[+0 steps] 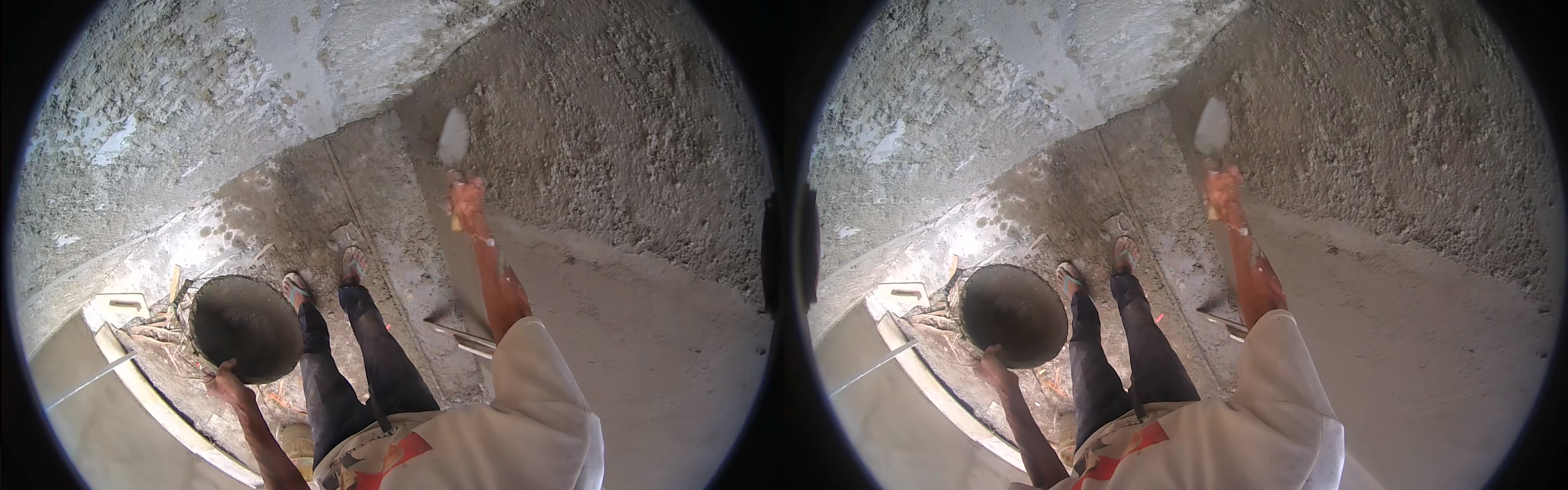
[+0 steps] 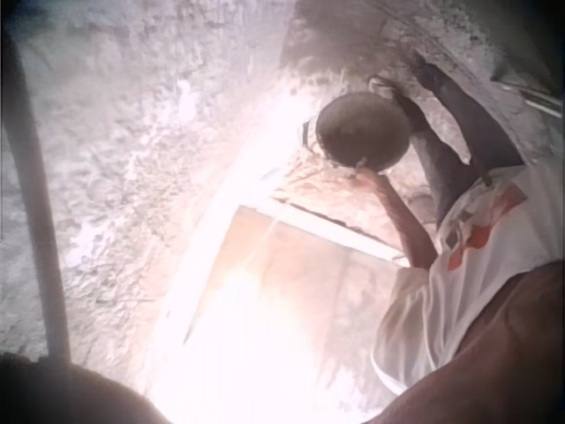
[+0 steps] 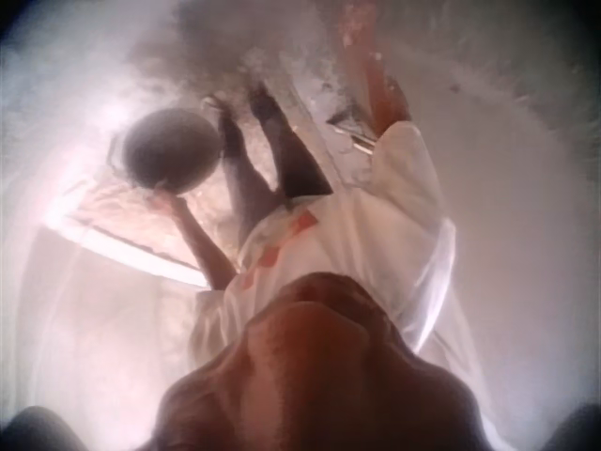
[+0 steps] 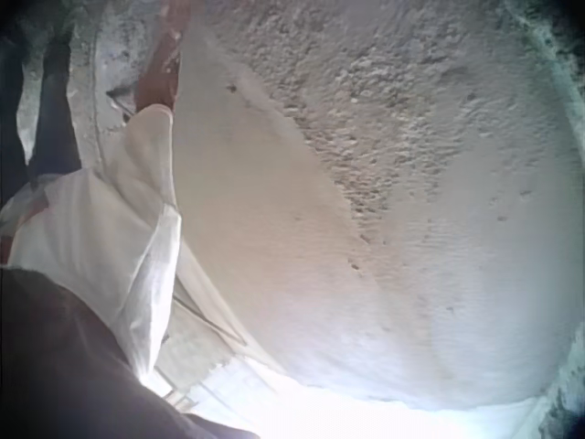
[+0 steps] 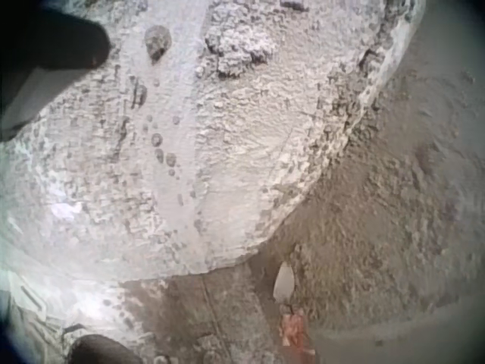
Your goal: The person applies plaster to a wall. They scoop wet plaster from a bucket using a trowel, transfer it to a wooden float, and smooth it across the wall surface. They repeat this process to cover the lower section of the wall.
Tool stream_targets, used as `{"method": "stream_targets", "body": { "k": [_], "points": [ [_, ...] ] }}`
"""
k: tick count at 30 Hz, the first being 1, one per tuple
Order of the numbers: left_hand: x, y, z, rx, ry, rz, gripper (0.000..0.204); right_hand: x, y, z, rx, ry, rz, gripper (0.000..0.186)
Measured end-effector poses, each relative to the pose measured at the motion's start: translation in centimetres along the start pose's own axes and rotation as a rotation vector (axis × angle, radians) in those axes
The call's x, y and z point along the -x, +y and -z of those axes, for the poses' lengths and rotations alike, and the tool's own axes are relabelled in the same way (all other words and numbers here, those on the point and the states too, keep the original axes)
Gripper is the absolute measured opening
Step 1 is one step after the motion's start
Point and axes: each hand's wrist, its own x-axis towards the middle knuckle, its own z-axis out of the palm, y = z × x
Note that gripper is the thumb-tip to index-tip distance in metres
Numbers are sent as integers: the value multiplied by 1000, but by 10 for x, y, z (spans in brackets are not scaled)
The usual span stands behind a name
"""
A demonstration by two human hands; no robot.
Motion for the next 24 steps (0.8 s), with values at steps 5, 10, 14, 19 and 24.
{"method": "stream_targets", "body": {
  "k": [5,10,14,19,24],
  "points": [
    [27,8,9,4,-116,-150,32,160,-75,-17,677,192,447,35],
    [81,75,-48,76,-400,-240,35,280,-32,-75,861,-137,697,39],
    [128,162,-69,-93,-617,-427,29,301,-28,-136,1219,-88,638,36],
    [159,220,-90,84,-840,-672,30,297,29,-185,1340,67,682,38],
    [147,260,-81,102,-861,-840,35,360,-12,-195,1229,-2,933,25]
  ]
}}
